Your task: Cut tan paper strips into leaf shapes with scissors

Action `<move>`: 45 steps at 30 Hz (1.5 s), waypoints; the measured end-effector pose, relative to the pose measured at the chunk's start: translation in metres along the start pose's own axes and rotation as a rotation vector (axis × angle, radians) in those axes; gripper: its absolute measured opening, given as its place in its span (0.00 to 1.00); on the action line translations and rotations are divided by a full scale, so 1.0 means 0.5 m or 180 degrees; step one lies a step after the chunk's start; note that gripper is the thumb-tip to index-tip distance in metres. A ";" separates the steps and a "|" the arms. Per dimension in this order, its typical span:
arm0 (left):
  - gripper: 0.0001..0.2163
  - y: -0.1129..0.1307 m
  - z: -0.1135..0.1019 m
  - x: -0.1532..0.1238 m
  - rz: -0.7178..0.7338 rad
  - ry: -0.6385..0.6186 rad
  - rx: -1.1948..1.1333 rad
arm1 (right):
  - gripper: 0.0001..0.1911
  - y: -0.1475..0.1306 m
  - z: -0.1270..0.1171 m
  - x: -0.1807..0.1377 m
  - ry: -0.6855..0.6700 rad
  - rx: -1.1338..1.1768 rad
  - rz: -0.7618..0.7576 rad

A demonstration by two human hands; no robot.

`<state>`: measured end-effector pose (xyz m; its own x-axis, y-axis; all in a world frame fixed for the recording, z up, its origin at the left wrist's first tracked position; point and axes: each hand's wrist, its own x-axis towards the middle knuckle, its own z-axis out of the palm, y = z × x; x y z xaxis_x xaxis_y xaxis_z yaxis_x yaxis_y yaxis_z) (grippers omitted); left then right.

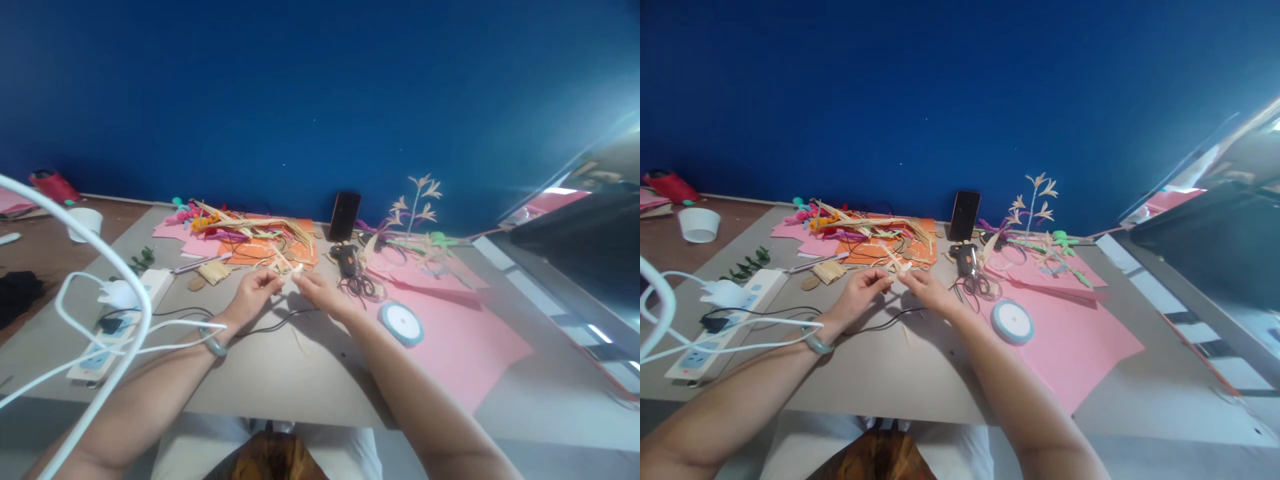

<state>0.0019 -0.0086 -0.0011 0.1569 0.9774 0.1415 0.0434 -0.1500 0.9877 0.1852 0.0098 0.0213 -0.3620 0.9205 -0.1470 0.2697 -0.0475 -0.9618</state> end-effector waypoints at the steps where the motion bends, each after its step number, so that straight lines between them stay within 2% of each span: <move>1: 0.13 0.000 0.001 -0.001 -0.0012 -0.0044 -0.0012 | 0.26 0.003 0.015 -0.002 -0.0060 -0.0164 -0.0064; 3: 0.14 -0.001 0.001 -0.002 -0.0067 -0.0108 -0.0024 | 0.26 0.006 0.037 -0.006 -0.0131 -0.0222 -0.0038; 6: 0.13 -0.001 0.000 0.000 -0.0037 -0.0210 0.0058 | 0.27 0.003 0.043 -0.010 -0.0278 0.0139 0.0185; 10: 0.12 0.002 -0.008 0.006 0.0110 -0.0219 0.0205 | 0.26 -0.013 0.013 -0.012 -0.0370 0.0786 0.0309; 13: 0.11 -0.003 -0.023 0.013 0.0017 0.0022 0.0458 | 0.26 -0.029 -0.018 -0.019 -0.0341 0.0854 0.0117; 15: 0.11 -0.011 -0.036 0.020 -0.0137 0.0197 0.0750 | 0.26 -0.039 -0.032 -0.030 -0.0678 0.0256 -0.0094; 17: 0.10 -0.019 -0.048 0.026 -0.0255 0.0264 0.1116 | 0.22 -0.049 -0.034 -0.043 -0.1295 -0.0790 -0.0181; 18: 0.11 -0.022 -0.053 0.028 -0.0292 0.0293 0.1268 | 0.20 -0.054 -0.030 -0.049 -0.1419 -0.1353 -0.0196; 22: 0.11 -0.026 -0.061 0.032 -0.0500 0.0468 0.1848 | 0.10 -0.062 0.010 -0.062 -0.1144 -0.3100 -0.0013; 24: 0.10 -0.025 -0.060 0.032 -0.0617 0.0477 0.2029 | 0.08 -0.057 0.031 -0.063 -0.1092 -0.3542 0.0082; 26: 0.08 -0.024 -0.057 0.031 -0.0641 0.0483 0.2140 | 0.07 -0.048 0.044 -0.061 -0.1130 -0.3677 0.0052; 31: 0.05 -0.033 -0.059 0.034 -0.0564 0.0562 0.2265 | 0.05 -0.028 0.037 -0.056 -0.1455 -0.3214 -0.0081; 35: 0.05 -0.039 -0.058 0.034 -0.0360 0.0556 0.2056 | 0.04 -0.032 0.001 -0.045 -0.1911 -0.1745 -0.0102; 37: 0.08 -0.033 -0.048 0.030 -0.0172 0.0393 0.1603 | 0.06 -0.032 -0.012 -0.036 -0.1536 -0.0857 -0.0070; 38: 0.10 -0.027 -0.041 0.027 -0.0116 0.0346 0.1306 | 0.08 -0.030 -0.016 -0.032 -0.1172 -0.0512 -0.0052; 41: 0.16 -0.006 -0.017 0.014 -0.0167 -0.0229 0.0576 | 0.10 -0.021 -0.012 -0.018 -0.0174 0.0112 -0.0061; 45: 0.17 0.009 0.000 -0.002 -0.0343 -0.0672 0.0242 | 0.14 -0.011 0.004 -0.009 0.0140 0.0595 -0.0125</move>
<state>0.0022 -0.0101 0.0033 0.3495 0.9369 0.0109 0.1440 -0.0652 0.9874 0.1838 0.0051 0.0268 -0.3284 0.9390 -0.1020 0.0843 -0.0784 -0.9933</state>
